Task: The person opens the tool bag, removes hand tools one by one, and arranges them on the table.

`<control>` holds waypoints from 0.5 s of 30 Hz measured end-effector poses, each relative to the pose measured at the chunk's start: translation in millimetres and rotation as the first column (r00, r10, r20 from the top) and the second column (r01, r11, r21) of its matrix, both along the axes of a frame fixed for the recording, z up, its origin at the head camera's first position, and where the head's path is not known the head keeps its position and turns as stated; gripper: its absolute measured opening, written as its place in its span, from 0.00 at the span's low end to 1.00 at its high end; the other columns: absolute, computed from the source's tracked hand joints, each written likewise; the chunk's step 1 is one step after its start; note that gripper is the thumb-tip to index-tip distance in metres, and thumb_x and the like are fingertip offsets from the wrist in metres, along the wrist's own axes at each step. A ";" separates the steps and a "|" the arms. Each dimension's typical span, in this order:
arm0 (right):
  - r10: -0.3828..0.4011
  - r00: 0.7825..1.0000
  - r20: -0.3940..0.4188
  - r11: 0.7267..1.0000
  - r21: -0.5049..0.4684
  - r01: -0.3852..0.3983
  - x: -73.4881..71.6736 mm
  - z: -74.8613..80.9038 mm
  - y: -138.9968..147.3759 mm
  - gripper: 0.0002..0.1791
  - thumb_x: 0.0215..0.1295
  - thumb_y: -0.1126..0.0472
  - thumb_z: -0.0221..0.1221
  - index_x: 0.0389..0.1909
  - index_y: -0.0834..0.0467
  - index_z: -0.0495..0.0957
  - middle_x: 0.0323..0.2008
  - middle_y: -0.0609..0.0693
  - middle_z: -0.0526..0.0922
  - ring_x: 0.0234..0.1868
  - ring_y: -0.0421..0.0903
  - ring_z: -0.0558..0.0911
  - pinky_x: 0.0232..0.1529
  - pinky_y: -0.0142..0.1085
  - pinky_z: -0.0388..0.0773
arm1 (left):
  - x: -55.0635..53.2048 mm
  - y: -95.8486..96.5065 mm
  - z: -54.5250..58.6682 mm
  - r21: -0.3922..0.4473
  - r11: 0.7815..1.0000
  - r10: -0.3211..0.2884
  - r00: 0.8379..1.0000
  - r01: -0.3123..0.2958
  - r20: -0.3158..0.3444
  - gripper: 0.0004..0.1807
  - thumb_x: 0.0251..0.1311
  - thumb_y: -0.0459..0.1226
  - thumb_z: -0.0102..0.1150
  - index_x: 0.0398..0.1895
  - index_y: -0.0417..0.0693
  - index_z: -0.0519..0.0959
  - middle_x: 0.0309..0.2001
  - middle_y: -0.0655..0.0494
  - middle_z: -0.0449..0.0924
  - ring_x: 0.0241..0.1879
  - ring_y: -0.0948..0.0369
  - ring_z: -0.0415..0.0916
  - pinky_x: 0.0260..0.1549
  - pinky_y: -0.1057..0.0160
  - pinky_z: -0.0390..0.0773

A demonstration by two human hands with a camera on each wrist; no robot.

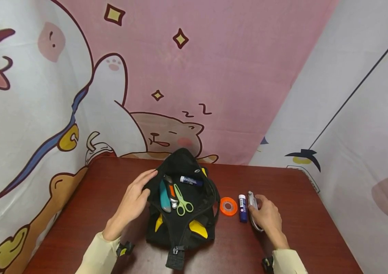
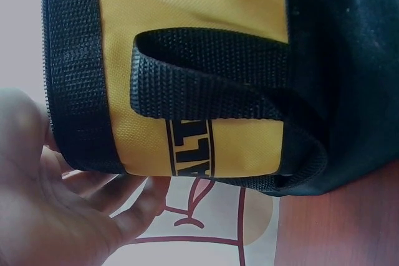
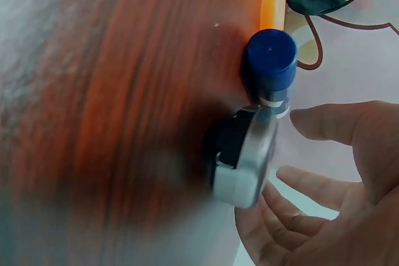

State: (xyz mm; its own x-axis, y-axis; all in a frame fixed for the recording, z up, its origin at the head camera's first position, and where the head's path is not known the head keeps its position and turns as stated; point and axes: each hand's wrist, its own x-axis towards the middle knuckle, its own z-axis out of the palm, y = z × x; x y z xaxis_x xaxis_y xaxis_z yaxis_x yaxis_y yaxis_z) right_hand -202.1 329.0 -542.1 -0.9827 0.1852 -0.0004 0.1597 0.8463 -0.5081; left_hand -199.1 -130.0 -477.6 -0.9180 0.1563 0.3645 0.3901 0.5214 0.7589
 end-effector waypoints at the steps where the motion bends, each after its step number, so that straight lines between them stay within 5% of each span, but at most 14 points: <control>1: 0.000 1.000 -0.013 1.000 -0.001 0.000 0.1 0.2 -0.7 0.32 0.71 0.56 0.69 0.70 0.68 0.76 0.48 0.67 0.88 0.43 0.60 0.86 0.42 0.55 0.80 | 0.0 0.2 0.2 -0.001 1.000 0.000 1.000 0.000 -0.001 0.34 0.71 0.22 0.49 0.80 0.40 0.75 0.80 0.46 0.72 0.61 0.44 0.77 0.46 0.50 0.74; 8: -0.007 0.993 -0.120 1.000 -0.020 0.004 -0.8 10.1 -11.3 0.34 0.72 0.57 0.69 0.74 0.67 0.75 0.55 0.73 0.83 0.52 0.69 0.82 0.54 0.68 0.78 | -0.9 0.4 1.0 -0.004 1.000 -0.003 1.000 0.003 -0.004 0.34 0.71 0.22 0.49 0.80 0.40 0.75 0.80 0.46 0.71 0.61 0.44 0.77 0.42 0.53 0.74; 12: -0.005 0.980 -0.199 0.999 -0.041 -0.003 -0.3 21.7 -22.1 0.34 0.73 0.59 0.69 0.76 0.65 0.74 0.58 0.75 0.80 0.52 0.69 0.80 0.53 0.66 0.77 | -1.1 0.4 1.1 -0.004 1.000 -0.004 1.000 0.004 -0.008 0.34 0.71 0.22 0.49 0.80 0.40 0.75 0.80 0.45 0.71 0.62 0.44 0.76 0.45 0.51 0.74; 15: 0.002 0.951 -0.309 0.999 -0.050 -0.018 0.5 31.6 -33.9 0.33 0.72 0.61 0.71 0.75 0.65 0.76 0.54 0.72 0.81 0.48 0.66 0.80 0.48 0.60 0.76 | -0.9 0.5 1.1 -0.004 1.000 -0.005 1.000 0.005 -0.004 0.34 0.71 0.22 0.49 0.80 0.40 0.75 0.80 0.45 0.71 0.62 0.44 0.76 0.41 0.53 0.74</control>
State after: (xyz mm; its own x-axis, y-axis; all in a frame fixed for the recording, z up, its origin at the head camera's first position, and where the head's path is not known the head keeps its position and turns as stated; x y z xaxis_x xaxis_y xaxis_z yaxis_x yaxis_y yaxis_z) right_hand -201.6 295.0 -510.5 -0.9380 0.1833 0.2941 -0.0200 0.8185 -0.5742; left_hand -200.0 -129.4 -476.6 -0.9157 0.1624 0.3675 0.3958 0.5225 0.7552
